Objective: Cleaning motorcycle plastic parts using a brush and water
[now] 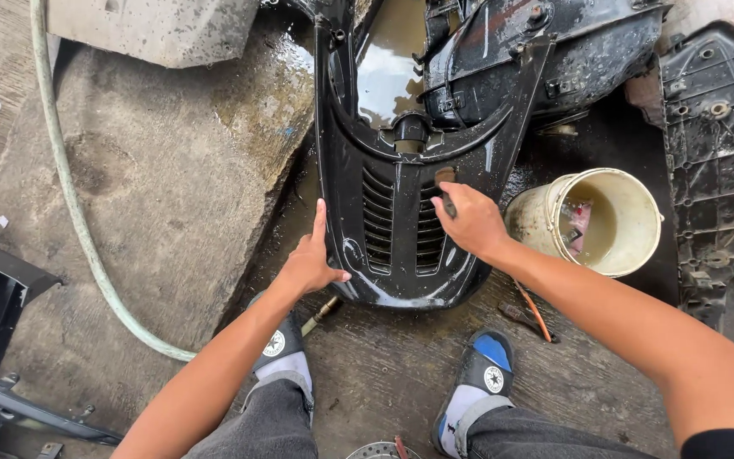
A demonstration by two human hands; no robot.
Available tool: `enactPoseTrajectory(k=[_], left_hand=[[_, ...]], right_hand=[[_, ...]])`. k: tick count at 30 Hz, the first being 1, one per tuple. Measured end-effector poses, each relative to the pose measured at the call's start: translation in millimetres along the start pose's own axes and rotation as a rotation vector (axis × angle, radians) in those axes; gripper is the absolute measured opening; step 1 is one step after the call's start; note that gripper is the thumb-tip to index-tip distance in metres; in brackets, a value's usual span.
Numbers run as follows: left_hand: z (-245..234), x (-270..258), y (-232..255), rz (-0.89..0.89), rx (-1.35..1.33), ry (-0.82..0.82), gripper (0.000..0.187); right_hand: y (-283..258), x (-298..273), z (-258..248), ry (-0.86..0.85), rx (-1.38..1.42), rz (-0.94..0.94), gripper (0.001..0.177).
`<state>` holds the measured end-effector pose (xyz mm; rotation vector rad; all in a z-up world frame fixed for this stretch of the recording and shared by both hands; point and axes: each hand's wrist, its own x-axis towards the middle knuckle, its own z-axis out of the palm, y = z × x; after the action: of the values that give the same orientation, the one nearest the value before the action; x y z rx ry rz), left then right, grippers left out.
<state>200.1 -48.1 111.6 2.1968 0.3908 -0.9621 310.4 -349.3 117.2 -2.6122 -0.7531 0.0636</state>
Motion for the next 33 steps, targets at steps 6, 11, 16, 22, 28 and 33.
enactPoseTrajectory(k=[6,11,16,22,28,33], left_hand=[[1,-2,3,-0.011,-0.008,0.029,0.142],[4,4,2,-0.030,0.026,0.014,0.144],[-2,-3,9,-0.026,0.044,0.004,0.142],[0,-7,9,-0.024,0.030,0.002,0.140],[-1,-5,10,-0.021,0.033,0.007,0.140],[1,-4,6,-0.015,0.019,0.009,0.140]], right_hand=[[-1,10,28,0.188,0.001,-0.136,0.031],[-7,11,22,0.177,-0.076,-0.163,0.030],[38,9,42,0.195,-0.129,-0.101,0.022],[37,-2,23,0.256,-0.232,-0.029,0.017],[19,5,44,0.295,-0.146,-0.096,0.015],[36,4,36,0.307,-0.168,-0.119,0.015]])
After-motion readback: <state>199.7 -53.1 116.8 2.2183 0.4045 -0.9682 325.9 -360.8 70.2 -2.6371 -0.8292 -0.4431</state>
